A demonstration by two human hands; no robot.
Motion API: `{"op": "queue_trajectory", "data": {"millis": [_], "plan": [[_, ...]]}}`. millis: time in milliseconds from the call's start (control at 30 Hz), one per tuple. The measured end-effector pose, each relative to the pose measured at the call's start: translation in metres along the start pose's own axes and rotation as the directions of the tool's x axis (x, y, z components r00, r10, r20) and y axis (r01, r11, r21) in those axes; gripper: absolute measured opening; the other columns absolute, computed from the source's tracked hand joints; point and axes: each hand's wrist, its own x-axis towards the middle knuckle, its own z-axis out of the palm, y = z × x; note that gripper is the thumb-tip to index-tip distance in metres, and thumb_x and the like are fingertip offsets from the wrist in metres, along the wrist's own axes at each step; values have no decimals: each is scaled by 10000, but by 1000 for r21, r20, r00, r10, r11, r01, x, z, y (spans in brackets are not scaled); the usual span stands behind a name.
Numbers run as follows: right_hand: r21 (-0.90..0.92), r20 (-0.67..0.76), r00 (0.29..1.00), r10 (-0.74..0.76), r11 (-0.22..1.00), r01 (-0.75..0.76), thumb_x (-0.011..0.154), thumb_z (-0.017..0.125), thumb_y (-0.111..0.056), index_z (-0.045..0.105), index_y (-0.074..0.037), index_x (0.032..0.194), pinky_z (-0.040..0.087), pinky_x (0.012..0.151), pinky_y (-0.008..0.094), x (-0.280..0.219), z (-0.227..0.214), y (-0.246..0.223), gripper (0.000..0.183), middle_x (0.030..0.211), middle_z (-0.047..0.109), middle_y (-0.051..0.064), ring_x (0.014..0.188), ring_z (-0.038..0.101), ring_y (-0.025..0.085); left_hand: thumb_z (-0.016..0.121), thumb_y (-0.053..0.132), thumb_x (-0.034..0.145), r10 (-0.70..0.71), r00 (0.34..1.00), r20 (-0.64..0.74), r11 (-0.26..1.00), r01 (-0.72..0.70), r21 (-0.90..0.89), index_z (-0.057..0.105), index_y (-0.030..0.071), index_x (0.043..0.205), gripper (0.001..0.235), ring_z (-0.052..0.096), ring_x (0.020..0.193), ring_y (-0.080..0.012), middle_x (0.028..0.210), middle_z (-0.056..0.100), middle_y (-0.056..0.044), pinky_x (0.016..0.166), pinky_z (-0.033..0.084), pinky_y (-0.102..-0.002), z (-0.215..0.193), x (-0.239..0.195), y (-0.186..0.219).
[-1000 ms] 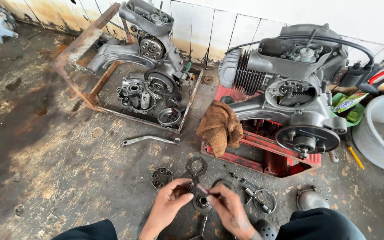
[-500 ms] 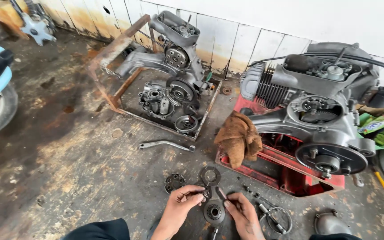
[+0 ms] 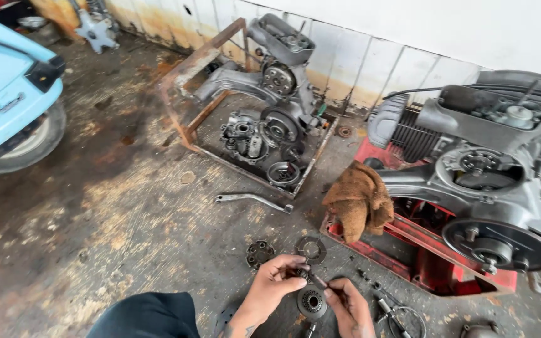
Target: Cleaning and inspecting motorcycle engine components using a brush and hands.
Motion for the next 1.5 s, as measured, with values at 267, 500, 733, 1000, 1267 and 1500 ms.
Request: {"op": "queue_trajectory", "data": {"millis": [267,500,733,1000,1267,1500], "plan": [[-91,-31,992,-126,988,123,864,711,6,716,21,968,541,675,263,1,-1,-15,105,869,755,97,698,652,143,681,-90,861,61,997,53,998,-62,20,678,-34,1279,422,683,1035,-182,1160,746,-158,970,540,-295,2,-2,17],[-67,-42,956,-291,955,288,814,732,41,678,8,995,603,726,285,-8,3,-25,192,1098,758,140,855,727,182,758,-88,838,50,998,-34,996,-52,-69,619,-39,1317,501,687,974,-212,1114,711,-186,899,572,-326,-7,0,4],[-356,-64,996,-62,934,35,816,801,-84,699,-71,918,560,649,271,-13,17,-23,145,850,730,28,658,659,138,755,-133,823,118,988,-100,989,-126,-75,635,-76,1212,411,698,893,-236,1072,695,-212,847,608,-355,-6,-4,12],[-257,-46,998,-50,966,37,843,747,-39,694,-62,874,563,618,270,-9,19,-3,66,712,739,35,619,670,125,726,-116,835,114,987,-114,987,-125,-96,683,-76,1138,309,687,851,-246,1006,751,-213,838,606,-381,-10,-3,9],[-184,-11,971,-237,955,231,885,672,4,658,-36,996,493,592,265,-21,9,-59,120,816,689,55,633,558,117,682,-96,894,108,991,82,994,-106,-28,649,-63,1203,313,682,892,-194,1047,739,-185,841,578,-317,-1,-11,-8],[-184,5,945,-328,928,323,851,689,1,672,-34,969,536,657,269,-21,8,-52,125,887,702,71,698,625,133,746,-144,841,78,994,83,997,-77,-13,625,-13,1238,435,627,868,-164,1012,682,-125,786,525,-283,-6,-5,-14]]}}
